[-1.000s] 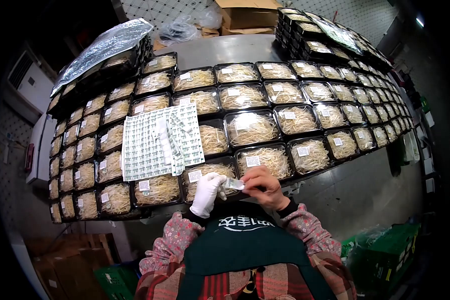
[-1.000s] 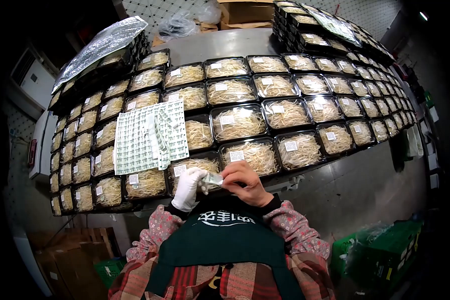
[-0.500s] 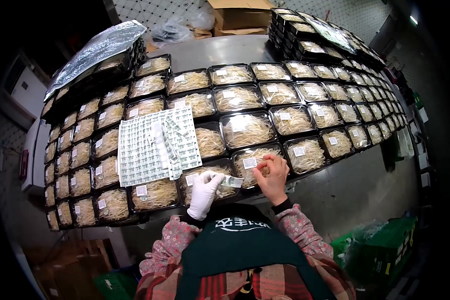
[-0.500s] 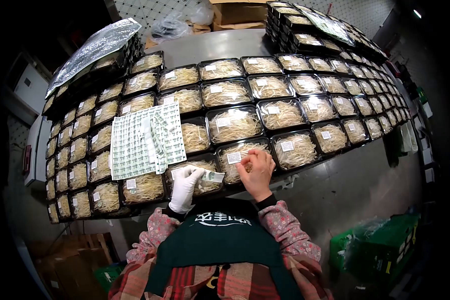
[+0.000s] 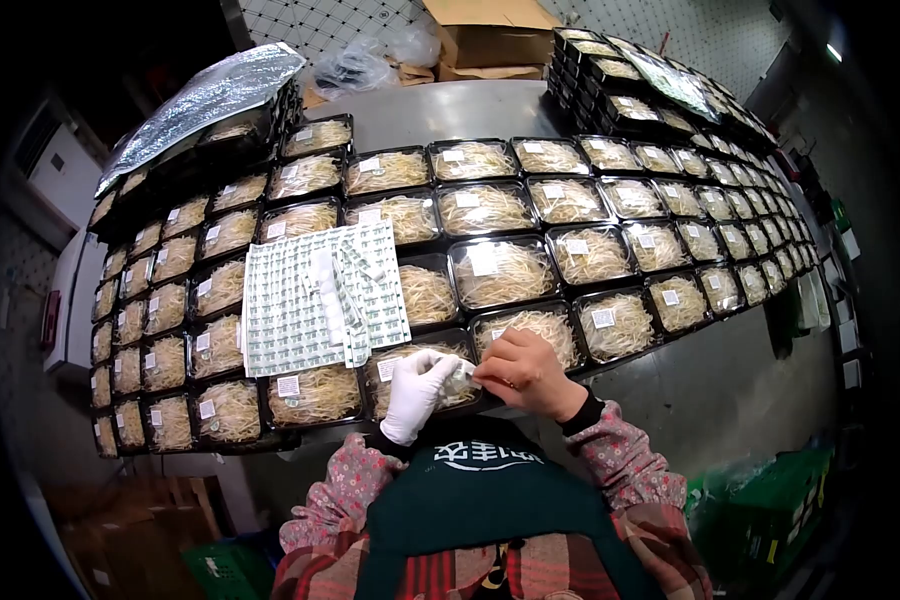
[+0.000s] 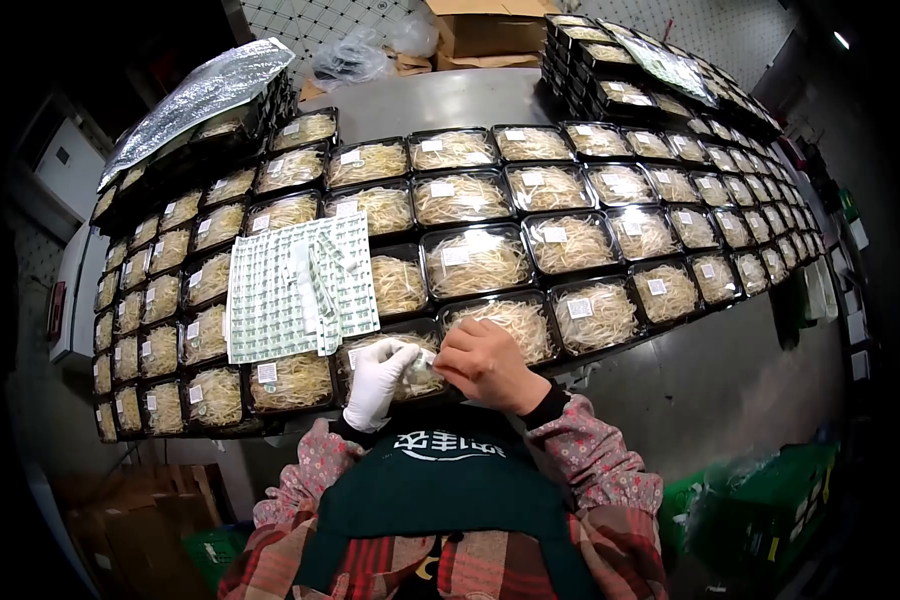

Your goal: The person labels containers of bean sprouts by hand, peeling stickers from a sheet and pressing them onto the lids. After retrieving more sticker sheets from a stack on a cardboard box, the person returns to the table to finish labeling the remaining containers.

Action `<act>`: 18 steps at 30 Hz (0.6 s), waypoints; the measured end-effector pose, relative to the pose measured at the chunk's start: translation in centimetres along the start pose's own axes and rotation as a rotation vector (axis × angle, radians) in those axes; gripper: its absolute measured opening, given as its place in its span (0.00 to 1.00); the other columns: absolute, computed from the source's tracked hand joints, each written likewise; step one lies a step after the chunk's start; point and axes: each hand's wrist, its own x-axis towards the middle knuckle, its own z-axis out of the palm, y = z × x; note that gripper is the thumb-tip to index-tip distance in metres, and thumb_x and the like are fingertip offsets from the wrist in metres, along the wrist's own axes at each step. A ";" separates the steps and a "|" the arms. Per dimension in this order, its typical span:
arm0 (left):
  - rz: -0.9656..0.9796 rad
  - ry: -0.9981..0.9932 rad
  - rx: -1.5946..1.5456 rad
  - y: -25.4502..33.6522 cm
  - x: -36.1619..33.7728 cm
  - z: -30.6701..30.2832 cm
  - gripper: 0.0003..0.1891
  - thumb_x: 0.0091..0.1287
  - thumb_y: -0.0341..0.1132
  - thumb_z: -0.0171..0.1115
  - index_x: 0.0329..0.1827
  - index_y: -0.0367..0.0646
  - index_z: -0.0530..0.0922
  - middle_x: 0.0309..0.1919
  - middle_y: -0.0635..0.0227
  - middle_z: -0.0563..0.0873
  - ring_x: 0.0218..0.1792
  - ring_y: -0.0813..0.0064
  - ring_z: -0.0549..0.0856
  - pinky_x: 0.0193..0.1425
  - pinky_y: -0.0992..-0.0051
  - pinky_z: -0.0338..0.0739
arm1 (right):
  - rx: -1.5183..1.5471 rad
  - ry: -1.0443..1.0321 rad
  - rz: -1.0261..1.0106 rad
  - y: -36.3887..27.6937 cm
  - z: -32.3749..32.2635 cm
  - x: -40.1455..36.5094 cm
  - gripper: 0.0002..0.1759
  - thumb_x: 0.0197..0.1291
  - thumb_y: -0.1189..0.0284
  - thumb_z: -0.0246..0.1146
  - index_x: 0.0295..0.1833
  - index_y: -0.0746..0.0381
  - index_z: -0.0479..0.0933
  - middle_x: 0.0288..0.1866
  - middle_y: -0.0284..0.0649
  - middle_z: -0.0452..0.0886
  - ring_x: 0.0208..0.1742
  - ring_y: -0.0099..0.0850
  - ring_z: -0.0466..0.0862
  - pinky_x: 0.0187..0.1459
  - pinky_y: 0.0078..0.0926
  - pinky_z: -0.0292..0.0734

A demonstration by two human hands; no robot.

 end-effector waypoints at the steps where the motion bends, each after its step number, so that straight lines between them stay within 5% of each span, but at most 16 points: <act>1: 0.016 0.046 -0.033 -0.4 0.4 -0.4 0.10 0.66 0.36 0.63 0.34 0.37 0.80 0.22 0.74 0.81 0.19 0.89 0.75 0.21 0.88 0.70 | 0.040 0.011 -0.047 0.1 -0.1 0.4 0.06 0.48 0.71 0.70 0.29 0.56 0.79 0.30 0.31 0.78 0.34 0.34 0.76 0.38 0.31 0.69; 3: 0.055 0.091 -0.038 -1.0 1.0 -1.7 0.10 0.67 0.36 0.64 0.35 0.36 0.80 0.24 0.73 0.81 0.20 0.88 0.76 0.22 0.87 0.71 | 0.211 0.240 0.115 2.5 0.0 1.5 0.04 0.49 0.71 0.69 0.28 0.58 0.81 0.27 0.34 0.80 0.33 0.32 0.78 0.40 0.27 0.69; 5: 0.064 0.077 -0.040 -0.4 0.7 -1.6 0.10 0.67 0.36 0.64 0.35 0.36 0.81 0.24 0.72 0.82 0.21 0.88 0.77 0.23 0.88 0.72 | 0.271 0.312 0.511 6.9 0.9 2.3 0.06 0.51 0.69 0.68 0.29 0.59 0.82 0.28 0.36 0.81 0.33 0.33 0.80 0.42 0.27 0.69; 7: 0.064 0.054 -0.028 0.1 0.5 -1.4 0.10 0.67 0.36 0.64 0.35 0.36 0.81 0.26 0.72 0.83 0.23 0.88 0.78 0.24 0.87 0.72 | 0.179 0.306 0.656 9.6 2.5 3.3 0.08 0.52 0.66 0.67 0.29 0.60 0.82 0.28 0.37 0.81 0.31 0.35 0.80 0.44 0.30 0.68; 11: 0.071 0.065 -0.042 0.5 0.4 -1.5 0.10 0.69 0.36 0.62 0.39 0.36 0.82 0.28 0.72 0.84 0.26 0.87 0.80 0.25 0.86 0.73 | -0.244 0.240 0.554 11.2 4.5 3.5 0.12 0.51 0.63 0.68 0.23 0.58 0.79 0.27 0.36 0.80 0.37 0.36 0.79 0.44 0.35 0.65; 14: 0.094 0.003 -0.073 0.2 0.7 -1.8 0.14 0.72 0.38 0.56 0.45 0.34 0.81 0.33 0.70 0.84 0.29 0.85 0.82 0.27 0.85 0.75 | -0.204 0.208 0.553 11.6 4.7 2.9 0.13 0.52 0.64 0.69 0.37 0.59 0.77 0.28 0.36 0.78 0.39 0.38 0.78 0.43 0.38 0.68; 16: 0.104 -0.018 -0.081 0.5 0.5 -2.1 0.14 0.73 0.39 0.55 0.45 0.34 0.80 0.34 0.69 0.84 0.31 0.83 0.82 0.28 0.84 0.74 | -0.090 0.205 0.588 11.4 3.8 2.9 0.23 0.53 0.68 0.69 0.52 0.61 0.69 0.27 0.37 0.76 0.36 0.41 0.78 0.39 0.39 0.71; 18: 0.122 -0.061 -0.058 0.7 0.2 -2.2 0.16 0.74 0.40 0.52 0.46 0.34 0.80 0.36 0.68 0.84 0.33 0.81 0.83 0.29 0.82 0.74 | -0.002 0.261 0.532 11.4 3.0 2.7 0.20 0.55 0.76 0.65 0.52 0.64 0.68 0.29 0.39 0.74 0.32 0.38 0.77 0.35 0.34 0.72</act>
